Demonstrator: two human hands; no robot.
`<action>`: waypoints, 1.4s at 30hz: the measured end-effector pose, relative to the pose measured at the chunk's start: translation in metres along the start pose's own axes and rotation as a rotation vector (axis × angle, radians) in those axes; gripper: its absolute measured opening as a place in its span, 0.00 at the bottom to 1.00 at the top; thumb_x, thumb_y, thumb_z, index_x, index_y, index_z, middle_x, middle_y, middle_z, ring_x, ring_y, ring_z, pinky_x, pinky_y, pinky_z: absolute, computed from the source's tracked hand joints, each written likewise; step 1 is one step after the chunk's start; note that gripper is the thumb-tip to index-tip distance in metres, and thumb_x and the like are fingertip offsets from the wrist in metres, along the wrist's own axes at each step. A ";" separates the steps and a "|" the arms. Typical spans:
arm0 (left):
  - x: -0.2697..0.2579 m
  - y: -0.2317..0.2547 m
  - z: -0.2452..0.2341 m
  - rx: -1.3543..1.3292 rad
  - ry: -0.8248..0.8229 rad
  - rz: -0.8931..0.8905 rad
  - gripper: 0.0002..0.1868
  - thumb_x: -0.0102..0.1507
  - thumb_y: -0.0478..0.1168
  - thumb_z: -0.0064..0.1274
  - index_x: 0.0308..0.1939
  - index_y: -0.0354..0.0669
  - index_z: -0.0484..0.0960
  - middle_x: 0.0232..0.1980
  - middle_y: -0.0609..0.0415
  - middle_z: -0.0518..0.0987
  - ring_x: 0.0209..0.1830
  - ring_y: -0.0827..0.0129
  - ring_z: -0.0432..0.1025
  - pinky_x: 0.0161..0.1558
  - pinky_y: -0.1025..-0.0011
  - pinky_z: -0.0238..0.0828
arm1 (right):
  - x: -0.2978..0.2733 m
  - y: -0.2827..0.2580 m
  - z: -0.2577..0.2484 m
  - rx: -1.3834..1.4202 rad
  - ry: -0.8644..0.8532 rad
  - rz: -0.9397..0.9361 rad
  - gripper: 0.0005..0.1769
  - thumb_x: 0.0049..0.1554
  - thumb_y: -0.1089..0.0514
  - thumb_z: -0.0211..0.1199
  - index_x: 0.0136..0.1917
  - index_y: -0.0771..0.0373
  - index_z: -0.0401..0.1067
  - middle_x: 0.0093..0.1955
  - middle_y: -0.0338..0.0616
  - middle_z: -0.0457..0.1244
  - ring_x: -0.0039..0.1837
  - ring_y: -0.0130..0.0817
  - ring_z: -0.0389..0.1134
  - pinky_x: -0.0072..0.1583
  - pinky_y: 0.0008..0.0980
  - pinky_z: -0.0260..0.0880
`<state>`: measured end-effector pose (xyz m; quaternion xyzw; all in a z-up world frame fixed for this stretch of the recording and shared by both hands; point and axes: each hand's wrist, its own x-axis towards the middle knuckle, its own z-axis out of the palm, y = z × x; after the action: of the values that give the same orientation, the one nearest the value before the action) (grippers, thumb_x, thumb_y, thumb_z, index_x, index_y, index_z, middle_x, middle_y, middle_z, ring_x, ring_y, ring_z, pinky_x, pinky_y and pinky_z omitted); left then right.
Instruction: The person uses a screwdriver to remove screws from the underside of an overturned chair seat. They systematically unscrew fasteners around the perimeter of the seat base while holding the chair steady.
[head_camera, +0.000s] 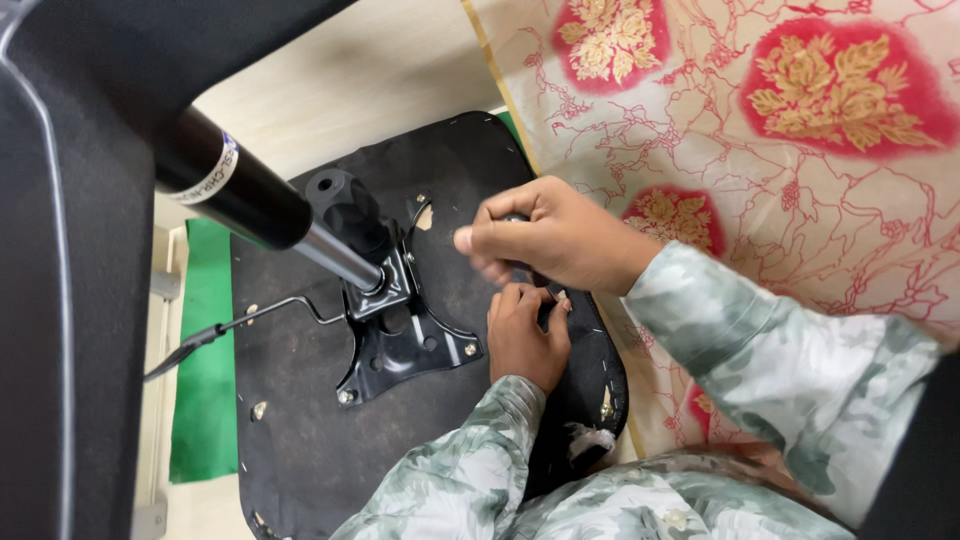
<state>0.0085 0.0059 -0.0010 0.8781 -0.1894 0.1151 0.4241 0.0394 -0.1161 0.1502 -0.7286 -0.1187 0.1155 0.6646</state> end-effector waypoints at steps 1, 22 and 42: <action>0.000 0.000 -0.001 -0.006 -0.001 0.006 0.06 0.58 0.38 0.62 0.36 0.40 0.82 0.43 0.50 0.78 0.46 0.53 0.71 0.52 0.58 0.66 | -0.001 0.003 0.004 -0.039 0.043 0.011 0.21 0.64 0.53 0.60 0.33 0.67 0.68 0.30 0.37 0.60 0.34 0.24 0.59 0.37 0.28 0.59; -0.003 0.003 0.001 0.033 0.042 0.012 0.08 0.58 0.39 0.63 0.36 0.39 0.82 0.42 0.49 0.76 0.46 0.53 0.71 0.50 0.59 0.69 | -0.024 0.005 -0.010 -0.109 0.036 -0.210 0.11 0.62 0.52 0.59 0.50 0.63 0.74 0.36 0.29 0.61 0.38 0.18 0.60 0.39 0.23 0.63; -0.001 -0.002 0.005 0.036 0.033 0.025 0.08 0.59 0.40 0.63 0.37 0.42 0.81 0.42 0.51 0.76 0.46 0.53 0.70 0.51 0.58 0.65 | -0.011 0.016 -0.015 0.195 0.244 -0.152 0.15 0.61 0.56 0.58 0.57 0.66 0.73 0.51 0.48 0.72 0.51 0.31 0.76 0.54 0.30 0.77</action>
<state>0.0092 0.0032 -0.0058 0.8812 -0.1913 0.1383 0.4096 0.0345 -0.1347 0.1357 -0.6583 -0.0801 -0.0132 0.7483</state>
